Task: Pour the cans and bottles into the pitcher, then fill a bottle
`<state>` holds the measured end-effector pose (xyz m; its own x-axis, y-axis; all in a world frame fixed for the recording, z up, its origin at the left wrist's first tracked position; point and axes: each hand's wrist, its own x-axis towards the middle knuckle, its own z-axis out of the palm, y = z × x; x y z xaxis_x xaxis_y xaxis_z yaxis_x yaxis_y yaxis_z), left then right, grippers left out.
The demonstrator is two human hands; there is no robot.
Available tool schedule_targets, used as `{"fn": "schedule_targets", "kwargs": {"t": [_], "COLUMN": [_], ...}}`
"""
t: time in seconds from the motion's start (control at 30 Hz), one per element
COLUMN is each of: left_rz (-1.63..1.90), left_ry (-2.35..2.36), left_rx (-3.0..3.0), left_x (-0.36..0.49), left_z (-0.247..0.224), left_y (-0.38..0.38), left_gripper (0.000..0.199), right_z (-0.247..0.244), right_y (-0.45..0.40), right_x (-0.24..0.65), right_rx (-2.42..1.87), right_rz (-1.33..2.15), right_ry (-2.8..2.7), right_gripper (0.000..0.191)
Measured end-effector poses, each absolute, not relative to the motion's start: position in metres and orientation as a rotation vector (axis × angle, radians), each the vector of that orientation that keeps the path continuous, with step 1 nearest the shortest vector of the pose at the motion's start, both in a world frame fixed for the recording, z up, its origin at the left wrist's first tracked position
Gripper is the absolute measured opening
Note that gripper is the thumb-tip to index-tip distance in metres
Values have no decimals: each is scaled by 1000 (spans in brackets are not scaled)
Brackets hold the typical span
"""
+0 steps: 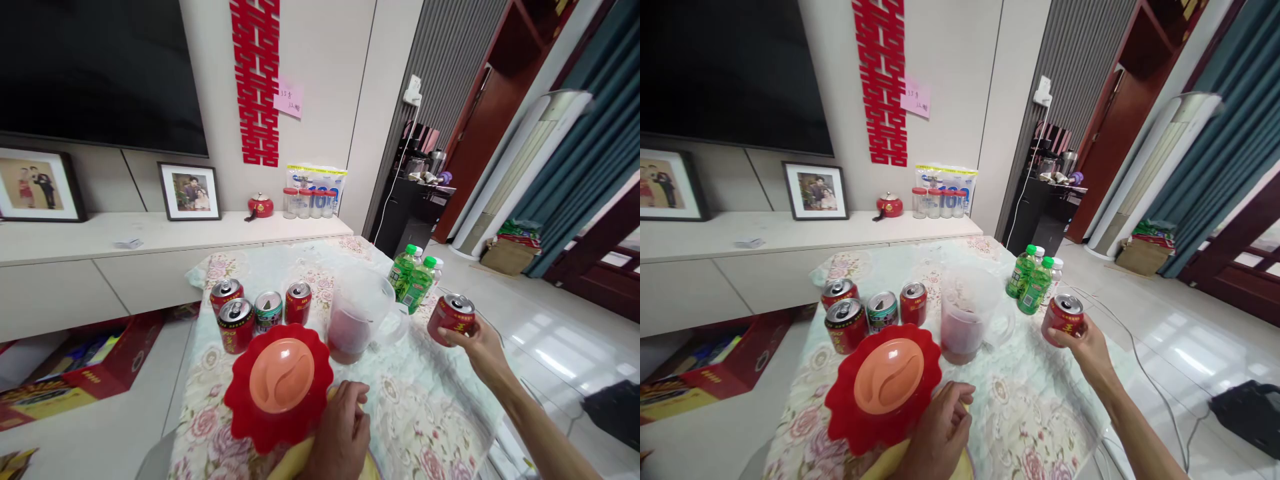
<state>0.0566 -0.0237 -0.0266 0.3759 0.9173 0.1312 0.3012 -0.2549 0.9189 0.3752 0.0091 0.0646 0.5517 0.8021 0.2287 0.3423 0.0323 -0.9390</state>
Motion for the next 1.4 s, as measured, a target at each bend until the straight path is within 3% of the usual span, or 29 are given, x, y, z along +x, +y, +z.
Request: {"fn": "schedule_targets", "kwargs": {"t": [0.2, 0.43, 0.7, 1.4], "left_rz": [780, 752, 695, 629], "left_ry": [1081, 1085, 1081, 1107], "left_rx": [1786, 1799, 1780, 1761], "left_x": [50, 52, 52, 51], "left_z": [-6, -4, -2, 9], "left_y": [-25, -26, -27, -28], "left_gripper": [44, 46, 47, 46], "right_z": [132, 169, 181, 193], "right_y": [29, 54, 73, 76], "right_x": [344, 312, 309, 292], "right_rx": [-1669, -1684, -1521, -1450], "right_rz": [298, -88, -583, -1127], "right_ry": [-1380, -1787, -2185, -2290], "right_gripper": [60, 64, 59, 51]}}
